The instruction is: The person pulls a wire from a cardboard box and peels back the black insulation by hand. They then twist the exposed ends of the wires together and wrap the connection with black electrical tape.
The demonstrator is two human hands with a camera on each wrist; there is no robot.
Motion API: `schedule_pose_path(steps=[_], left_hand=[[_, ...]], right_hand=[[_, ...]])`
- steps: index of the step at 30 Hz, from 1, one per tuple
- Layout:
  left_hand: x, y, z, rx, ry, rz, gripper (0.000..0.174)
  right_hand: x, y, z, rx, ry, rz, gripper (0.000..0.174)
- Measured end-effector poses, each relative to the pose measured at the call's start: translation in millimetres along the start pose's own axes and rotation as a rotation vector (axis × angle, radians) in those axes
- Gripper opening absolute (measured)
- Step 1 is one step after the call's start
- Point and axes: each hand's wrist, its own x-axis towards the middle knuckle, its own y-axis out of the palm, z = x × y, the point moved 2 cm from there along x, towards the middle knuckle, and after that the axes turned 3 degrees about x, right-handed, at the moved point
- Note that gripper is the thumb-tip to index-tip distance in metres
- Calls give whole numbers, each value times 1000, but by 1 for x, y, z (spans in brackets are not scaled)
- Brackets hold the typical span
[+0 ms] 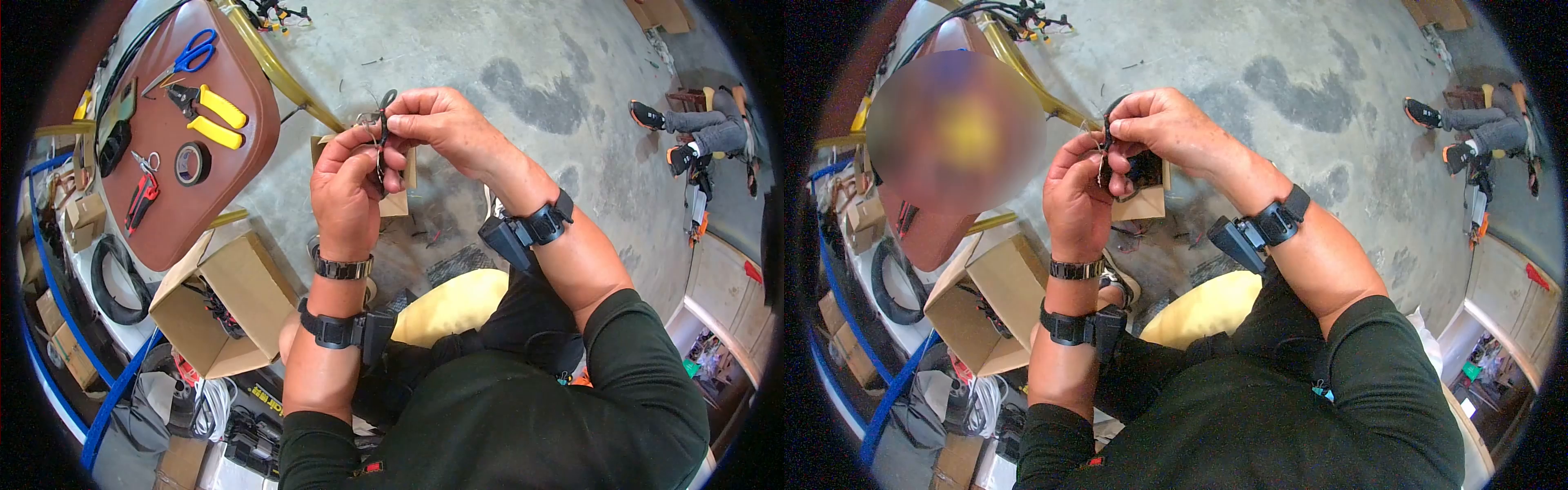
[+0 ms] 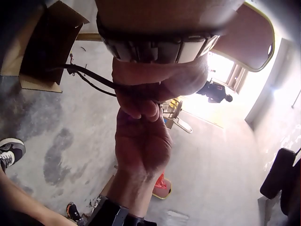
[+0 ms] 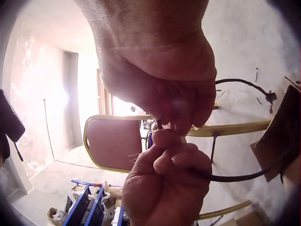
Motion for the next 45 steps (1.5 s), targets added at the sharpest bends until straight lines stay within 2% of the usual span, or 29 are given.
schedule_pose_path(steps=[4,10,16,19,22,25,27,28,31,33,34,37,41,45], left_hand=[[-3,6,-1,-54,-15,-37,26],[-4,6,-2,-69,-22,-37,26],[-3,6,-2,-80,-14,-57,26],[-3,6,-3,-92,-10,-71,27],[-3,4,-4,-96,-16,-52,28],[-2,-2,-7,-90,-53,13,30],[-2,-1,-11,-91,-90,59,30],[-3,-1,-14,-69,-74,64,31],[-4,1,-26,20,4,37,34],[-4,0,-32,103,80,-32,36],[-3,-8,-33,259,113,3,43],[-5,-2,-34,425,261,-48,42],[-3,-8,-28,629,374,-116,30],[-6,-9,-30,954,438,-124,16]], right_hand=[[-1,-4,-2,-18,18,50,15],[0,-1,2,-246,-52,-15,15],[-1,2,-2,-213,-75,-49,22],[1,-2,-2,-263,-25,-67,17],[-2,-3,10,-672,-349,-294,19],[-1,-6,14,-911,-701,-222,23],[-2,-9,15,-842,-465,-92,22],[-3,-9,16,-804,-348,-28,21],[-5,-11,25,-677,-382,-32,18],[-11,-5,34,-678,-432,-90,16],[-13,-2,37,-678,-456,-117,15],[-16,0,38,-864,-642,-142,13],[-18,-3,42,-1119,-716,-160,11],[-21,-6,38,-1190,-644,-88,8]])
